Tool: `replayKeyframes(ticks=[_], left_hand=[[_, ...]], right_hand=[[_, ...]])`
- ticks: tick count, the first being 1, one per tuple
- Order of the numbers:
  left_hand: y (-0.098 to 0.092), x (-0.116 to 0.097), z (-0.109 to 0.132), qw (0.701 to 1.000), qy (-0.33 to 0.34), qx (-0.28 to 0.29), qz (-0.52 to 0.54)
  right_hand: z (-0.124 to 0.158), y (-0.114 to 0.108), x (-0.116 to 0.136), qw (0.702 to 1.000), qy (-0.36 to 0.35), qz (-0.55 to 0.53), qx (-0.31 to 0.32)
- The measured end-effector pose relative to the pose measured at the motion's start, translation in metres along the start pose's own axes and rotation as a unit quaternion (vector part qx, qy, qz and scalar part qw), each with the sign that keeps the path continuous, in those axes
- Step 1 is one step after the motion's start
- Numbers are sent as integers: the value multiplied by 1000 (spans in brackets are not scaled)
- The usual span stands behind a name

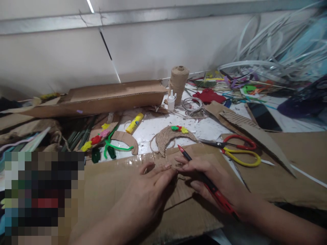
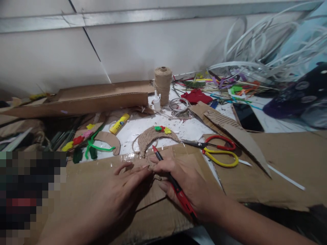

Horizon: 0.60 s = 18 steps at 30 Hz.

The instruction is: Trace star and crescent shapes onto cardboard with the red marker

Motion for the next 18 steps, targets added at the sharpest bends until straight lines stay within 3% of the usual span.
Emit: replayKeyframes(ticks=[10,18], left_hand=[[-5,-6,4,991,90,4,-101],[-2,-6,4,993,71,20,-91]], right_hand=[[-1,-1,-1,998,33,52,-3],[-6,-1,5,998,27,54,12]])
Point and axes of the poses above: each hand's wrist, its own z-axis away from the middle knuckle, its own y-axis out of the palm, x = y × z, the point moved 5 cm from there along -z, towards the middle knuckle, and after that the axes turned 9 degrees about -z, right-handed, at the moved point
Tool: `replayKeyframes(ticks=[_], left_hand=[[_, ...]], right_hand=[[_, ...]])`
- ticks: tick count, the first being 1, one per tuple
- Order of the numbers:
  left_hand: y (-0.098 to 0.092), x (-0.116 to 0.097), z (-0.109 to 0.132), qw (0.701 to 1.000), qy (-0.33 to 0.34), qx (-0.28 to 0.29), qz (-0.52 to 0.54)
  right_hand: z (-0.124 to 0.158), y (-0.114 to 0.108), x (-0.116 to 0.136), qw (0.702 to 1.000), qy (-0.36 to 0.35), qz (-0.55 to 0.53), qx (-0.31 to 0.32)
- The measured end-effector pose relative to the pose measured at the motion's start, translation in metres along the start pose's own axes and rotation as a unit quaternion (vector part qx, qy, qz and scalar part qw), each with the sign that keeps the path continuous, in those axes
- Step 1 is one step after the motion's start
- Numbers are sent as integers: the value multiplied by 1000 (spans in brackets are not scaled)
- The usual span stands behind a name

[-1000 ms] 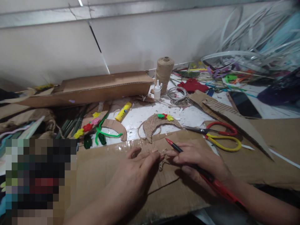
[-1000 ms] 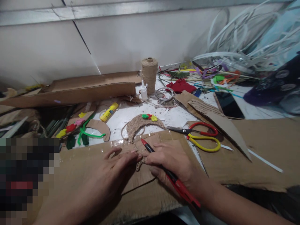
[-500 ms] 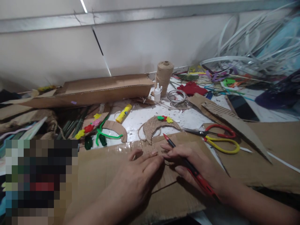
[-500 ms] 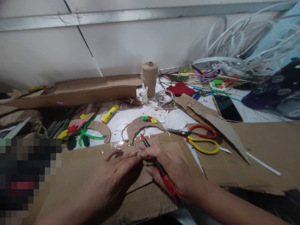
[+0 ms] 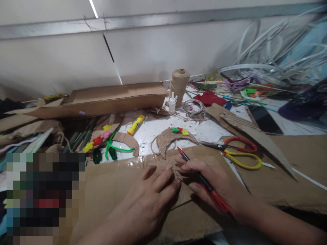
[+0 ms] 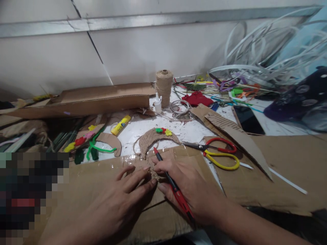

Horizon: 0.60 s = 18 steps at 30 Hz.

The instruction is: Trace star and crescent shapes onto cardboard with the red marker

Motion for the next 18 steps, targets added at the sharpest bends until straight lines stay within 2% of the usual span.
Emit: replayKeyframes(ticks=[8,12,18], left_hand=[[-3,1,1,999,-12,-2,40],[-4,2,1,998,-19,-10,55],[-4,6,3,996,-23,-29,78]], right_hand=[[-6,7,11,999,-10,-49,19],[-9,7,12,1000,-15,-8,14],[-7,14,20,994,-86,70,24]])
Point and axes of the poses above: each hand's wrist, its own z-axis away from the middle knuckle, its own y-axis out of the palm, x = y × z, the point moved 5 cm from there along -z, towards the middle knuckle, and after that the axes turned 9 degrees about -z, right-handed, at the moved point
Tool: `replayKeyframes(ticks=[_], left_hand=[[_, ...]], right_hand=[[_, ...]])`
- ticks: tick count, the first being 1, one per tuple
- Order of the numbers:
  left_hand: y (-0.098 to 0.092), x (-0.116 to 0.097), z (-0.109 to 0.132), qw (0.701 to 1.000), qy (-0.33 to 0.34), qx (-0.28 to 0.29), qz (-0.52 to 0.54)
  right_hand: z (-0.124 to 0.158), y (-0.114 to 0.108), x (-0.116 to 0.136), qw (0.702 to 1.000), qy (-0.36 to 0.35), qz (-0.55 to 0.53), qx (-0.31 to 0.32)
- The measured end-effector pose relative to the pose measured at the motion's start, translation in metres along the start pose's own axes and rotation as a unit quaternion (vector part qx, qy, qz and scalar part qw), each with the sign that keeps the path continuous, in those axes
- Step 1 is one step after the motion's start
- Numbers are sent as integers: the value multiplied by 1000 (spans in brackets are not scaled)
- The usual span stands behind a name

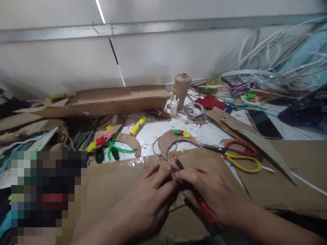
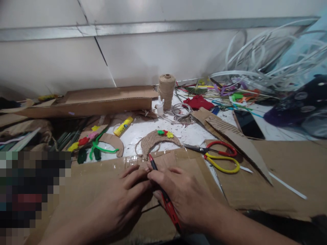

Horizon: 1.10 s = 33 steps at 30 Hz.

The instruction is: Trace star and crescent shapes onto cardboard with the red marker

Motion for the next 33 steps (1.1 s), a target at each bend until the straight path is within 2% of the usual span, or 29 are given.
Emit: replayKeyframes(ticks=[4,7,9,12,16,18,23,26,30,33], left_hand=[[-1,3,0,1000,0,-3,22],[-7,3,0,999,-10,-31,41],[-11,4,-1,996,-43,-48,69],[-15,9,-1,979,-128,-70,144],[-13,12,-5,932,-193,-105,288],[-9,12,-6,900,-209,-101,368],[16,4,-8,808,-242,-59,535],[27,1,-7,784,-247,-72,565],[16,4,2,766,-281,-86,571],[-5,10,15,739,-330,-91,580]], right_hand=[[2,6,3,999,-13,44,6],[2,7,6,998,-17,54,8],[2,8,8,998,-18,59,10],[0,7,10,997,-18,73,12],[1,9,12,994,-26,103,11],[1,10,13,992,-30,118,12],[1,13,15,993,-35,110,34],[-1,12,15,993,-24,102,47],[-1,11,17,993,-30,104,54],[-1,6,18,994,-40,101,6]])
Point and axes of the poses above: each hand's wrist, its own z-axis away from the middle knuckle, its own y-axis out of the palm, x = y × z, the point moved 5 cm from there along -z, towards the middle knuckle, and after that the axes turned 9 degrees about -z, right-handed, at the moved point
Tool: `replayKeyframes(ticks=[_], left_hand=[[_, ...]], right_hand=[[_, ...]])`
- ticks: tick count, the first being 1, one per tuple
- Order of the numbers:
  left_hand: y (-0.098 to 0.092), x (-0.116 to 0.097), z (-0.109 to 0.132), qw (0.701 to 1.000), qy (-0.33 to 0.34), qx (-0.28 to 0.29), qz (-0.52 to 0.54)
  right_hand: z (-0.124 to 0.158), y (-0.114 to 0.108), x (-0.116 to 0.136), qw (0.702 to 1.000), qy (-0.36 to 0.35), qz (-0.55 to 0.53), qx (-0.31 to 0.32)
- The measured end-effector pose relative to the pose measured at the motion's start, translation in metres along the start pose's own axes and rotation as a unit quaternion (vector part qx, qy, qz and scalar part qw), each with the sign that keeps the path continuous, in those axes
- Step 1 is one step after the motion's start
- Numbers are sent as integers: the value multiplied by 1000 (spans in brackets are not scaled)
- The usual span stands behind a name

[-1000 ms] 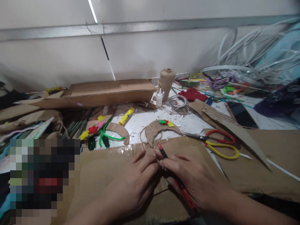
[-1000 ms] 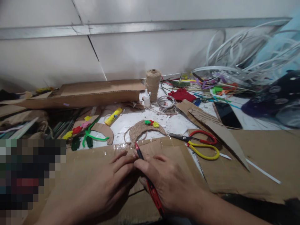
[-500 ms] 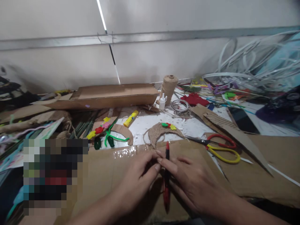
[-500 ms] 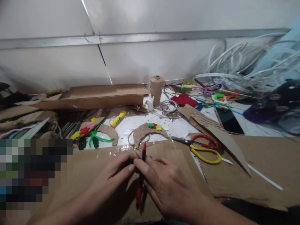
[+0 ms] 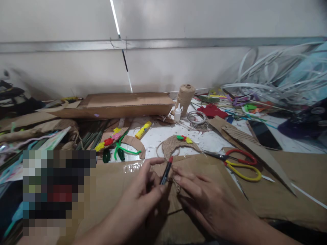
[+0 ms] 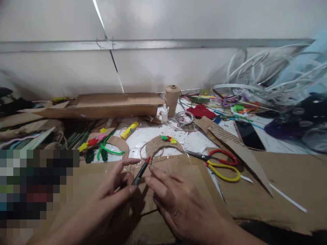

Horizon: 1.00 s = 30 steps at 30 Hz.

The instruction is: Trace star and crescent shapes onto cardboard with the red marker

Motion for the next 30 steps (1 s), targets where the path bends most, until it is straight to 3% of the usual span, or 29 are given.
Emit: replayKeyframes(ticks=[3,8,11,14,18,24,30], left_hand=[[-16,-11,8,1000,-19,-17,15],[-34,-14,4,999,-10,-29,26],[-34,-14,-1,998,18,6,56],[-34,-8,-3,993,16,2,115],[-25,-2,-5,999,6,40,34],[-16,4,-22,988,-23,-53,141],[-17,8,-39,995,-8,-64,78]], right_hand=[[1,-2,-2,999,18,-22,-21],[-1,-2,-2,999,32,-40,15],[-3,-5,-1,999,22,-34,16],[-4,-7,0,1000,10,-19,9],[-1,-3,-3,1000,13,-12,21],[4,1,-5,1000,-4,13,17],[3,1,-9,999,-23,34,9]])
Point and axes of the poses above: each hand's wrist, its own z-axis away from the middle knuckle, its own y-axis out of the palm, x = y × z, the point moved 5 cm from there along -z, towards the middle knuckle, and after that the axes turned 9 degrees about -z, right-handed, at the moved point
